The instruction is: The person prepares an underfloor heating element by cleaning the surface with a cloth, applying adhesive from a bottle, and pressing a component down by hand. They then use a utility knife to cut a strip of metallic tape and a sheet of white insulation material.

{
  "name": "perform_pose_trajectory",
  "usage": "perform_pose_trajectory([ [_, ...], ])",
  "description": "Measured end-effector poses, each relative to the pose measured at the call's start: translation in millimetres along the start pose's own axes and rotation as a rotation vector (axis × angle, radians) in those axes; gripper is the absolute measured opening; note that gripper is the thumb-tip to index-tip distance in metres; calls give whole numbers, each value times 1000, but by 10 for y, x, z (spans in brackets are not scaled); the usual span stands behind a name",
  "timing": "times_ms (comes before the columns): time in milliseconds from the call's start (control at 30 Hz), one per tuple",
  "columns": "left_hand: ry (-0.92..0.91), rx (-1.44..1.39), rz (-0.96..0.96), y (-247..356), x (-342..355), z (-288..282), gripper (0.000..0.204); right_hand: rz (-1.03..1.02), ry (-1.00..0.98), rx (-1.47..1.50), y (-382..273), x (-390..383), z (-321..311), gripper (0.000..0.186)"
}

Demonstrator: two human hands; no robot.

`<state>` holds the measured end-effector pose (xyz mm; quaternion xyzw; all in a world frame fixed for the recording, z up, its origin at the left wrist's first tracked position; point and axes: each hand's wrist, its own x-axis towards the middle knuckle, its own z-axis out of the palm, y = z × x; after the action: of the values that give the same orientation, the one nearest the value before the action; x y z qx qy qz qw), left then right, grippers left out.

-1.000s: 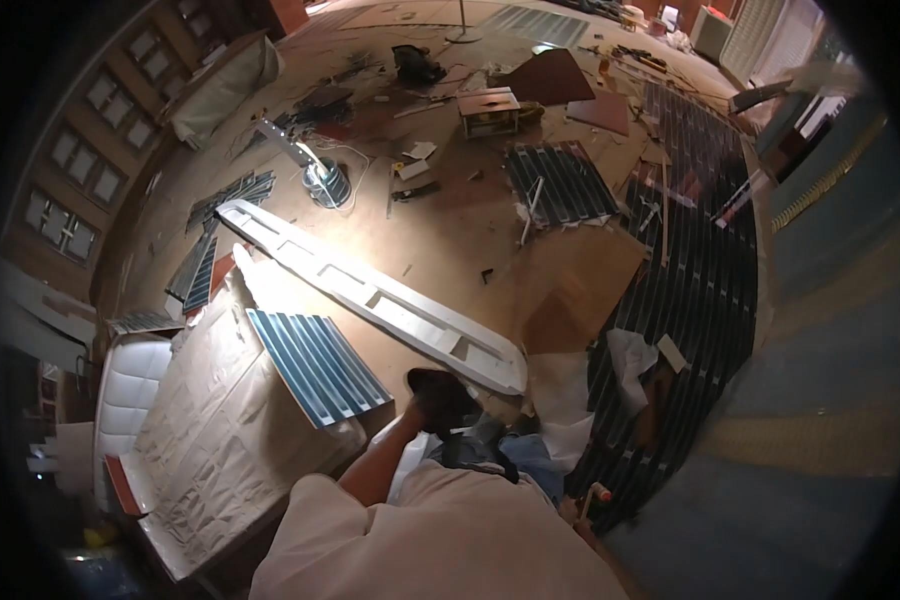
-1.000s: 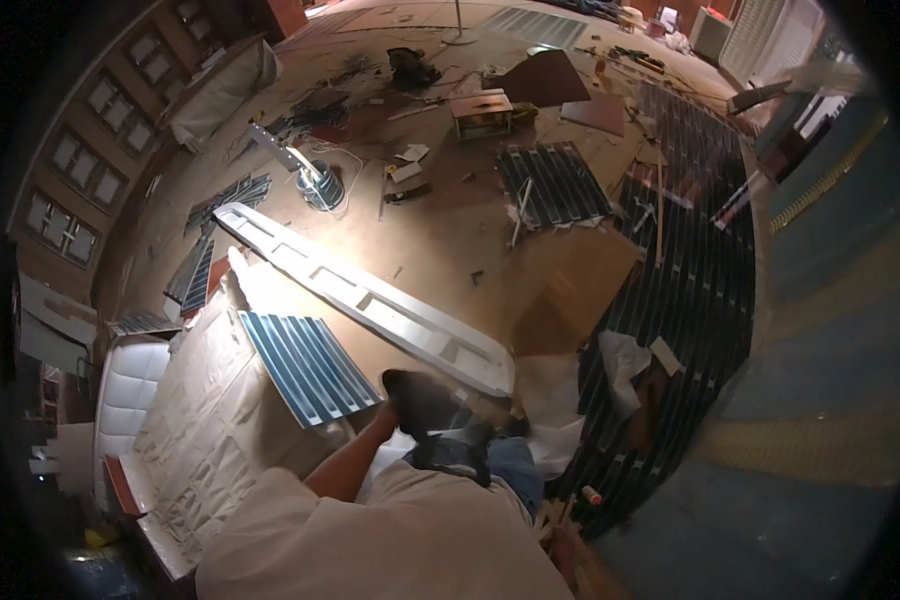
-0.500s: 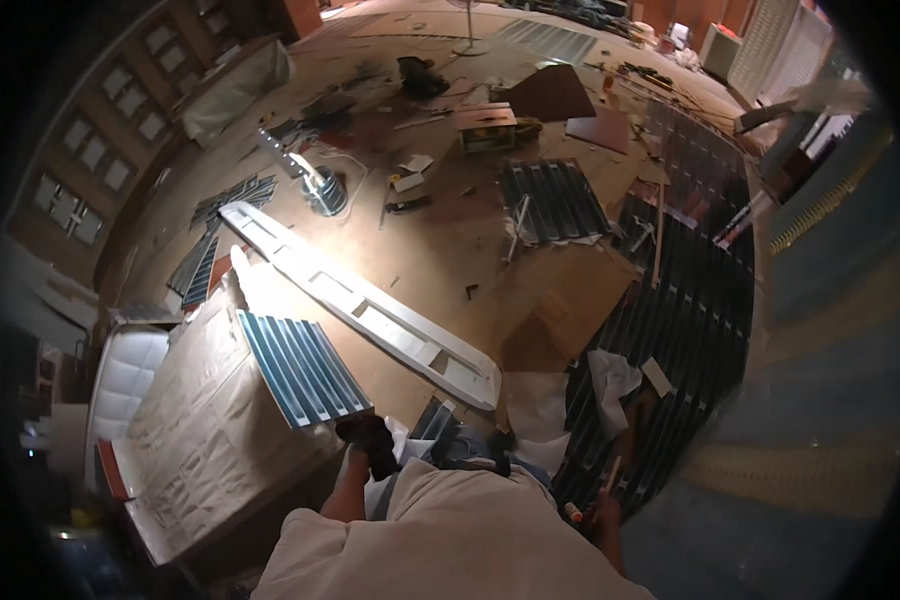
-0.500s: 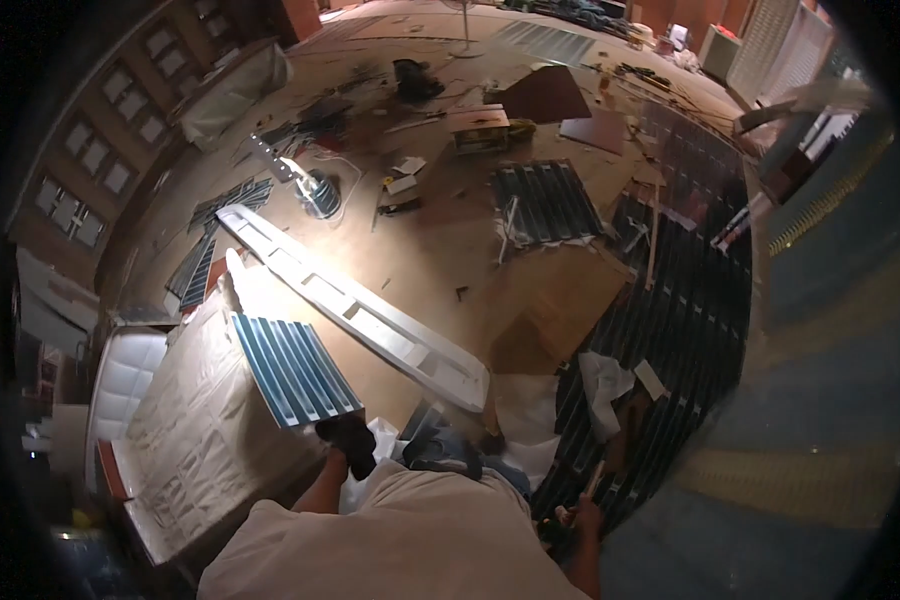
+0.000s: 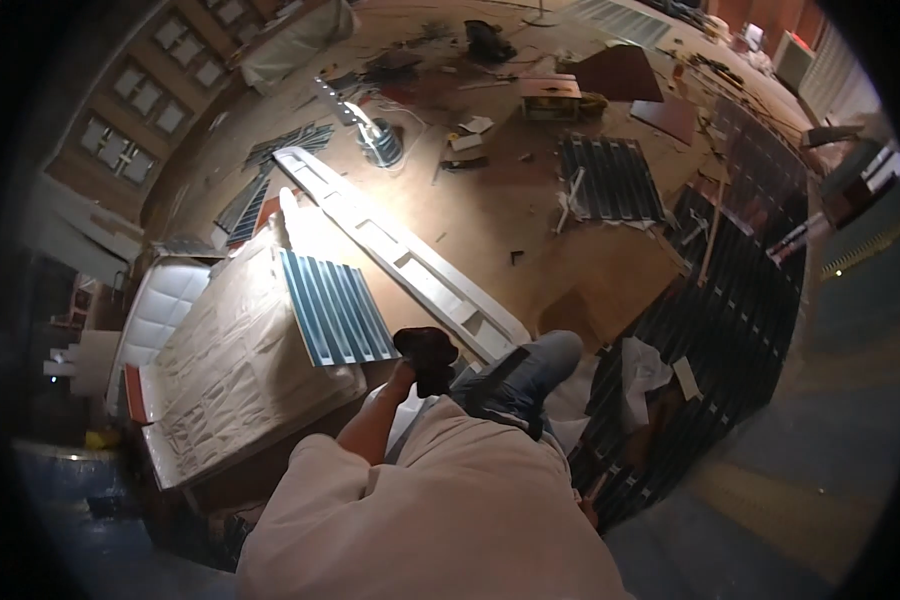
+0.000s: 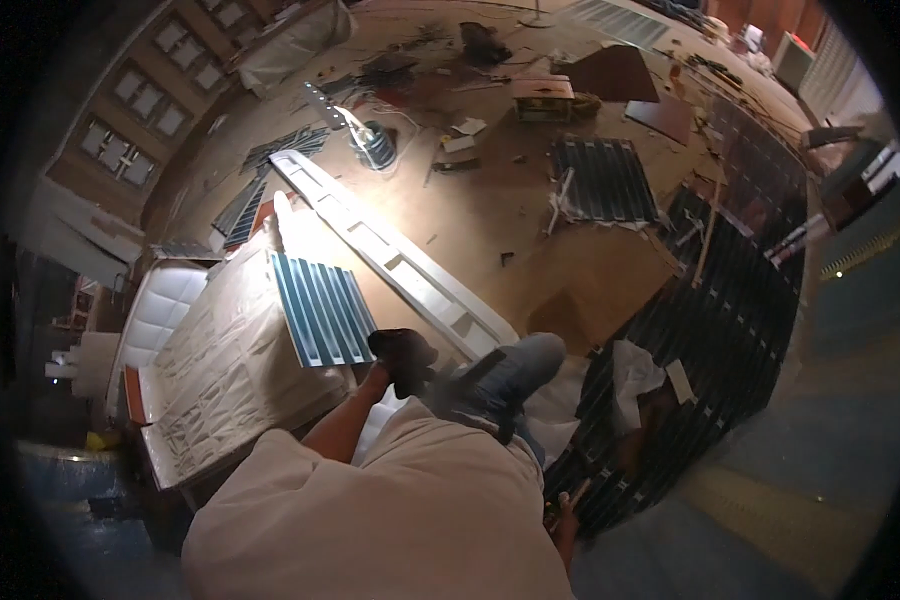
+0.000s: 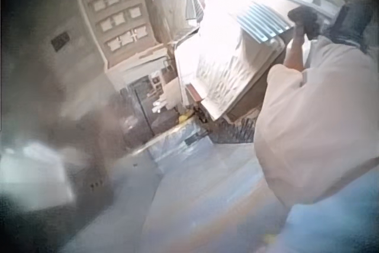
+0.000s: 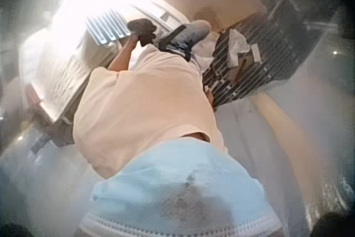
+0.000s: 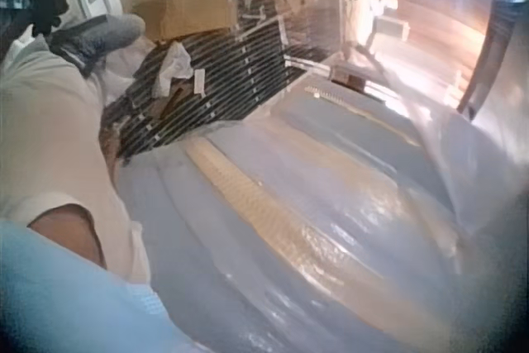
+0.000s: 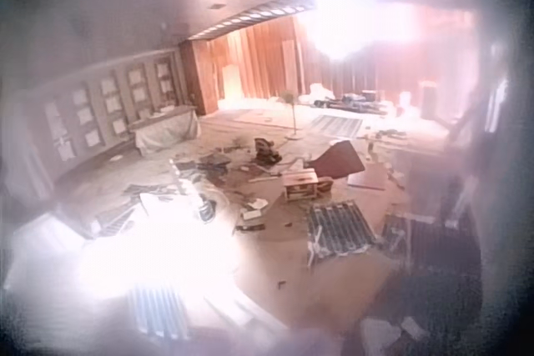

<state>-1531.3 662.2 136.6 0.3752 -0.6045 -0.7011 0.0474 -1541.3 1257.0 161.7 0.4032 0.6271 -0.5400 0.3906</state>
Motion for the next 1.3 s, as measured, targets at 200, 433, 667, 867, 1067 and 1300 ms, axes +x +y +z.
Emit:
perform_pose_trajectory([
  [200, -46, 53, -184, 485, 192, 531, 36, 48, 62, 6, -55, 245, -171, 45],
  [433, -177, 259, -169, 687, 688, 1014, 37, 107, 160, 143, 93, 331, -285, 44],
  [667, -370, 304, -233, 678, 1811, 1796, 52, 118, 240, 450, 239, 562, -34, 44],
  [867, -557, 400, -414, 1174, 2580, 2940, 61, 133, 436, 790, -635, 504, -65, 43],
  [1067, -1051, 555, -289, 1744, 3042, 4291, 61, 207, 547, 807, -1124, -41, 372, 46],
  [1300, -1045, 1019, -479, 1774, 4001, 5858, 64, 346, 687, 806, -1508, -512, 1181, 62],
])
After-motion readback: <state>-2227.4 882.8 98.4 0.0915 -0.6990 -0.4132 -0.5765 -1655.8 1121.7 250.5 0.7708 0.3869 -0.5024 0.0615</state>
